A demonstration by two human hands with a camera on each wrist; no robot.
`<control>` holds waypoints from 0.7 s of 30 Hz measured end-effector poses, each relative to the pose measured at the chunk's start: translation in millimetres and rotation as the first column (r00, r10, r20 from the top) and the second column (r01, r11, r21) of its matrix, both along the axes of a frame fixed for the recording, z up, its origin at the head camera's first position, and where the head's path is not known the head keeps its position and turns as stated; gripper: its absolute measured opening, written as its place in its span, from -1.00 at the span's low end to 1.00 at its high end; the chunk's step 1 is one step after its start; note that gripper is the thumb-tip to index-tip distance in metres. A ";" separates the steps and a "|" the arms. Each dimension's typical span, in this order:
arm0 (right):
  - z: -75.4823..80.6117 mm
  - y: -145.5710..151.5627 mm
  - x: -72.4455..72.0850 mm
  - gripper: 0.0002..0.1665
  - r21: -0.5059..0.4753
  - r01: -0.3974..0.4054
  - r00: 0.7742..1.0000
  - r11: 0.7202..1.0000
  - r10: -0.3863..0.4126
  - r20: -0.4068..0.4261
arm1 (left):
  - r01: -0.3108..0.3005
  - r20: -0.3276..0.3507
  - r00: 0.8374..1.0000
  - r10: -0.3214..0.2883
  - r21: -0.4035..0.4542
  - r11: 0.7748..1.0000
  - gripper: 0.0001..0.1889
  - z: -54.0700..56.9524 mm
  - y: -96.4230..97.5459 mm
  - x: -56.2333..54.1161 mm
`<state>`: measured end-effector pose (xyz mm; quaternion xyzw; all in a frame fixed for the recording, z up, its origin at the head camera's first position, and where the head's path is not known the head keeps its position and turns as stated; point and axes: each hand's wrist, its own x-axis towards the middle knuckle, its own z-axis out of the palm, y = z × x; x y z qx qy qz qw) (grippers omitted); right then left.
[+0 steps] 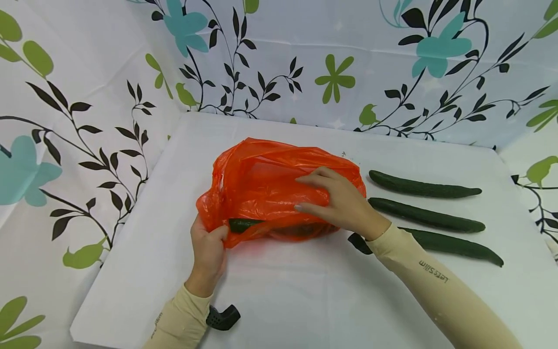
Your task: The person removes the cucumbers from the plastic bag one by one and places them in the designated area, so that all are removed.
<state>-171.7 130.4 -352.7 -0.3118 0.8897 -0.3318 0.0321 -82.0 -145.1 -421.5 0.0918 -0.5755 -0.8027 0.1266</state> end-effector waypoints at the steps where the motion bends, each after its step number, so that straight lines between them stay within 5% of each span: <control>1: -0.3 -2.6 -0.4 -0.29 -0.021 -0.001 1.000 1.000 0.001 0.021 | 0.012 -0.007 1.000 -0.012 -0.008 1.000 -0.33 -0.1 -0.2 0.5; 6: -6.5 -13.3 -5.1 -0.28 -0.111 0.024 0.987 0.993 -0.005 0.161 | 0.074 -0.071 0.995 -0.077 -0.034 0.997 -0.29 -2.0 -2.0 3.3; 13: -22.7 -25.1 -13.7 -0.29 -0.145 0.022 0.937 0.989 0.030 0.347 | 0.094 -0.109 0.989 -0.098 -0.041 0.995 -0.25 -5.2 -3.1 6.6; 21: -35.8 -35.9 -16.8 -0.41 -0.128 -0.028 0.917 0.991 0.076 0.391 | 0.110 -0.124 0.986 -0.112 -0.029 0.994 -0.29 -3.0 -3.1 5.4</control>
